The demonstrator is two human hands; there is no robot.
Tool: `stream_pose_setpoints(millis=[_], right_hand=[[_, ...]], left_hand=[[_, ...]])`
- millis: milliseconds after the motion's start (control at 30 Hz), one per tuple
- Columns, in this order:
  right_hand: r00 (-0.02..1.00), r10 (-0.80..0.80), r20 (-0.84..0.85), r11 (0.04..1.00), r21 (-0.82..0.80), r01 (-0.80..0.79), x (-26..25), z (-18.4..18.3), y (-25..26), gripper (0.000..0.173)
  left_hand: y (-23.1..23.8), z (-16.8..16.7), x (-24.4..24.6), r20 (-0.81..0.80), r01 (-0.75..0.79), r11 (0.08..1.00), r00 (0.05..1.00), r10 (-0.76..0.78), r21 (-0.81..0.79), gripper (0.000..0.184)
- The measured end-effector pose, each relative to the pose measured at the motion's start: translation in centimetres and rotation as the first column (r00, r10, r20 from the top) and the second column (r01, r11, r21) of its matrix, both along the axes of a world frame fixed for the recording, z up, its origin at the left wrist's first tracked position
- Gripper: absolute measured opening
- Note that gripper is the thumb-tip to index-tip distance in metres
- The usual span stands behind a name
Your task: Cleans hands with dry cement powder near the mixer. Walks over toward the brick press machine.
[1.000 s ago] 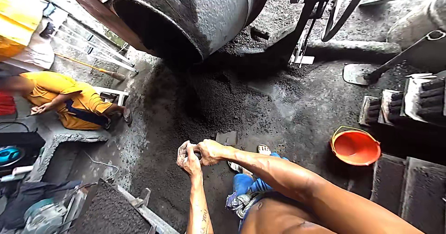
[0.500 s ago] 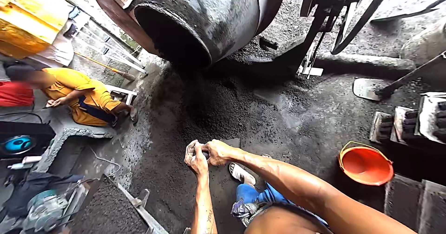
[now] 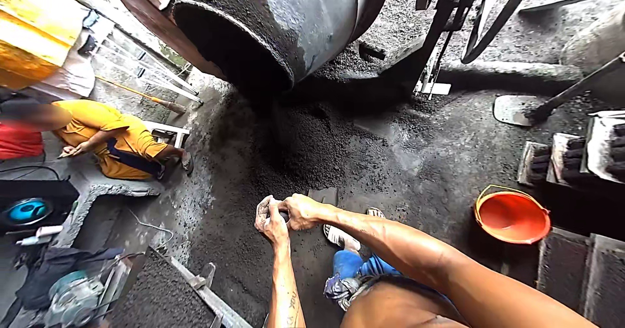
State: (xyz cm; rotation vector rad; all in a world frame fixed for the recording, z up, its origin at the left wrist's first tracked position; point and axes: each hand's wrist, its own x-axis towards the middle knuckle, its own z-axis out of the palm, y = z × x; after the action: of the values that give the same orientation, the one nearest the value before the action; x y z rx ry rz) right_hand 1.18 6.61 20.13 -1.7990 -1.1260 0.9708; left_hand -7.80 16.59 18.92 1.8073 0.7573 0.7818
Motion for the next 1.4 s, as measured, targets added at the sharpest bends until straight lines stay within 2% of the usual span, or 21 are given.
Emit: stream_pose_setpoints(millis=[600, 1400], right_hand=[[0.999, -0.044, -0.014, 0.999, 0.005, 0.044, 1.5, -0.1, -0.2, 0.033], [0.999, -0.030, -0.012, 1.000, 0.009, 0.030, 1.1, -0.1, -0.3, 0.034]], left_hand=[[0.1, -0.1, 1.8, 0.018, 0.026, 1.000, 1.000, -0.026, -0.013, 0.020], [-0.2, -0.1, 1.2, 0.037, 0.021, 1.000, 0.999, -0.021, 0.006, 0.021]])
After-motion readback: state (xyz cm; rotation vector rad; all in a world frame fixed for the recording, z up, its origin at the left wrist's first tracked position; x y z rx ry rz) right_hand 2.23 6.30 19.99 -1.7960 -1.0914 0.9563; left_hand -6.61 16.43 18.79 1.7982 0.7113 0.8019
